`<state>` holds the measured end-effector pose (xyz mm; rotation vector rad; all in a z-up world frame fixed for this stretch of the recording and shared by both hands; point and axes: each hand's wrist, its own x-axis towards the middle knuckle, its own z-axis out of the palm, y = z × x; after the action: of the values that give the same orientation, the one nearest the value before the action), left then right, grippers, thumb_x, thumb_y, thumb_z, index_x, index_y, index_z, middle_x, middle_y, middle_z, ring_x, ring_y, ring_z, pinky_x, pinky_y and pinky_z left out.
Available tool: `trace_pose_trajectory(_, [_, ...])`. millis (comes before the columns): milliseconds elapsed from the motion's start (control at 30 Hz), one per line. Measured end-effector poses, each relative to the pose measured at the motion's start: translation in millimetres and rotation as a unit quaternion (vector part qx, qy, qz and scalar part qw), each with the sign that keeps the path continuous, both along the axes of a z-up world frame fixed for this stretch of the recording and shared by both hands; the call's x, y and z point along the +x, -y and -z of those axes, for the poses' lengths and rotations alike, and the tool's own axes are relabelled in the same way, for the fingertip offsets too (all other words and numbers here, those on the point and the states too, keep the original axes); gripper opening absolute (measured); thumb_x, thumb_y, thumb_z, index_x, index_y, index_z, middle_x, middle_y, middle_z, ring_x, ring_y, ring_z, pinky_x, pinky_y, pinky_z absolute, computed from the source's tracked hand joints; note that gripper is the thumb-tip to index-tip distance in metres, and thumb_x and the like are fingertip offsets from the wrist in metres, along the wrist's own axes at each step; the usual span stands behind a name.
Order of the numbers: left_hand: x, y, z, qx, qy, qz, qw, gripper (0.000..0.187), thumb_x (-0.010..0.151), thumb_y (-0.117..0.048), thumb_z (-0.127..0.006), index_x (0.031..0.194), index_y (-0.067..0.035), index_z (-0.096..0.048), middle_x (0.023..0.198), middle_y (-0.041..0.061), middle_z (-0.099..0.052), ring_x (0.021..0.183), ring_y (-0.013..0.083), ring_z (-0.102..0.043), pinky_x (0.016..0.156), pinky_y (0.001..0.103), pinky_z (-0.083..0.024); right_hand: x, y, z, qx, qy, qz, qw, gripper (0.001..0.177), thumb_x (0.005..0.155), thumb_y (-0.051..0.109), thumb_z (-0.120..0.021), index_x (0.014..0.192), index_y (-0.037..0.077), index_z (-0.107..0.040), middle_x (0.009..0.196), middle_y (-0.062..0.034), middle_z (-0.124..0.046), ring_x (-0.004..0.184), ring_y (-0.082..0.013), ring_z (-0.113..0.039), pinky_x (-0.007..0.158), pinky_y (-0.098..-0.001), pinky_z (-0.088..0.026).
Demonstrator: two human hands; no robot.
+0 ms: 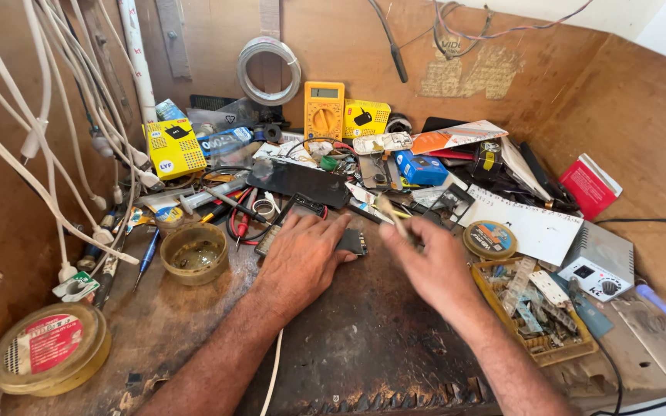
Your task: The person disassembles a small electronic device, likely a mobile phone, by removing the back cover and battery. They then reassemble the device by inserting the battery and snapping the back cover back into place.
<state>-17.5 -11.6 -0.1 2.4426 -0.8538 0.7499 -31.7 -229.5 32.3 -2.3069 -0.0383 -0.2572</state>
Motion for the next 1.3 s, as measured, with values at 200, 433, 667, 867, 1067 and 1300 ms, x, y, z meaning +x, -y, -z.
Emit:
trace_pose_trajectory(200, [0.8, 0.4, -3.6, 0.009, 0.021, 0.000, 1.000, 0.061, 0.090, -0.040, -0.069, 0.133, 0.002, -0.059, 0.112, 0.017, -0.071, 0.111, 0.0331, -0.062, 0.101, 0.048, -0.042, -7.4, 16.9, 5.1, 0.013, 0.024, 0.075, 0.997, 0.029, 0.088, 0.033, -0.078, 0.096, 0.005, -0.079, 0.066, -0.0032, -0.066, 0.060, -0.0118, -0.055, 0.057, -0.0322, -0.044])
trace_pose_trajectory(433, [-8.9, 31.3, -31.5, 0.002, 0.058, 0.014, 0.998, 0.048, 0.089, -0.038, -0.070, 0.117, 0.001, -0.067, 0.122, 0.017, -0.068, 0.117, 0.0347, -0.059, 0.101, 0.050, -0.042, -41.2, 131.1, -23.5, -0.027, 0.082, 0.271, 0.959, 0.034, 0.088, 0.038, -0.080, 0.088, 0.004, -0.079, 0.060, -0.0109, -0.067, 0.055, -0.0149, -0.055, 0.055, -0.0371, -0.046])
trace_pose_trajectory(667, [-24.0, 105.8, -60.2, -0.015, 0.058, 0.120, 0.991, 0.033, 0.090, -0.023, -0.070, 0.114, -0.001, -0.070, 0.119, 0.014, -0.069, 0.115, 0.0319, -0.060, 0.102, 0.051, -0.041, -80.2, 218.0, -26.9, -0.232, 0.040, 0.360, 0.903, 0.042, 0.094, 0.041, -0.073, 0.090, 0.000, -0.078, 0.075, -0.0277, -0.071, 0.075, -0.0439, -0.072, 0.077, -0.0519, -0.057])
trace_pose_trajectory(867, [-32.6, 115.7, -53.6, 0.000, 0.010, 0.123, 0.992, 0.033, 0.090, -0.021, -0.069, 0.116, -0.001, -0.069, 0.120, 0.013, -0.069, 0.116, 0.0306, -0.060, 0.101, 0.050, -0.041, -70.3, 204.8, -24.0, -0.274, -0.080, 0.358, 0.889, 0.043, 0.097, 0.043, -0.066, 0.097, 0.001, -0.078, 0.092, -0.0293, -0.073, 0.090, -0.0481, -0.072, 0.082, -0.0564, -0.057])
trace_pose_trajectory(1067, [-28.3, 97.7, -44.7, 0.021, -0.003, 0.104, 0.994, 0.034, 0.090, -0.020, -0.068, 0.118, -0.001, -0.068, 0.121, 0.013, -0.069, 0.118, 0.0293, -0.060, 0.103, 0.050, -0.041, -65.4, 202.7, -10.9, -0.291, -0.056, 0.361, 0.884, 0.041, 0.098, 0.038, -0.067, 0.099, -0.002, -0.075, 0.091, -0.0296, -0.074, 0.089, -0.0464, -0.074, 0.084, -0.0549, -0.058])
trace_pose_trajectory(1300, [-21.5, 93.6, -46.7, 0.018, 0.000, 0.092, 0.996, 0.035, 0.090, -0.019, -0.069, 0.120, -0.001, -0.068, 0.123, 0.014, -0.069, 0.120, 0.0290, -0.059, 0.103, 0.051, -0.040, -56.6, 210.5, 3.2, -0.295, -0.030, 0.360, 0.885, 0.034, 0.094, 0.031, -0.069, 0.102, -0.001, -0.075, 0.091, -0.0278, -0.074, 0.090, -0.0456, -0.074, 0.083, -0.0546, -0.059])
